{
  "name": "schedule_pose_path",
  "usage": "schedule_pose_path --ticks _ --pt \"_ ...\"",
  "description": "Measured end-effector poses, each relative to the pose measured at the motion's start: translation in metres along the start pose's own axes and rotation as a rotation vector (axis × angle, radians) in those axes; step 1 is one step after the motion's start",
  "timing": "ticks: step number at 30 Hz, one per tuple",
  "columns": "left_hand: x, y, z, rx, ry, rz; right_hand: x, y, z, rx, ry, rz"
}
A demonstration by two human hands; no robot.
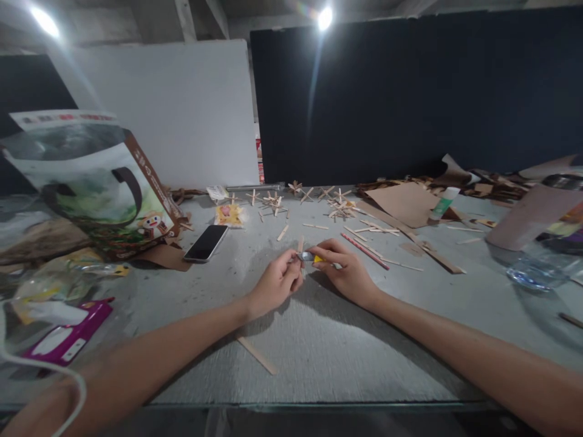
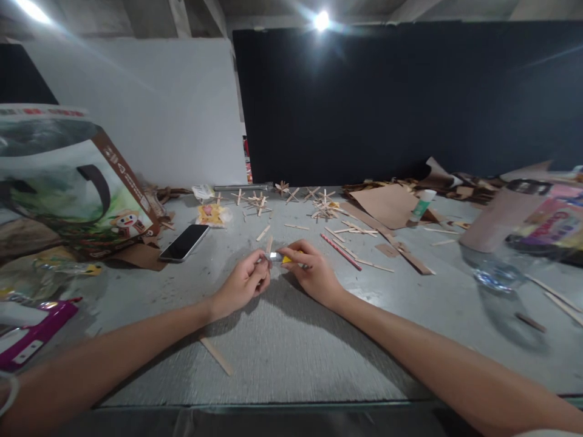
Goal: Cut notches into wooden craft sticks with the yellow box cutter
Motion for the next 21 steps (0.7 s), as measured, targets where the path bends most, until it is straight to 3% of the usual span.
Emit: schedule_pose_path --ticks 12,21 --pt "-0.0013 -0.0023 -0.0005 -0.005 0.025 0.018 -0.0038 -0.0065 0.0007 -0.11 0.069 0.226" --pt "-0.0034 -0.0052 0.0001 0.01 0.071 -0.029 -0.0049 -0.0099 -0.0001 -0.154 0.051 0.247"
Point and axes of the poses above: each hand's wrist, its own z-axis away from the middle knuckle, its own x-axis out of the palm, y = z × x, the point moved 3 cm from there along -z, towards the middle knuckle, and after that the axes turned 12 degrees about -x, right-handed, at the moved point
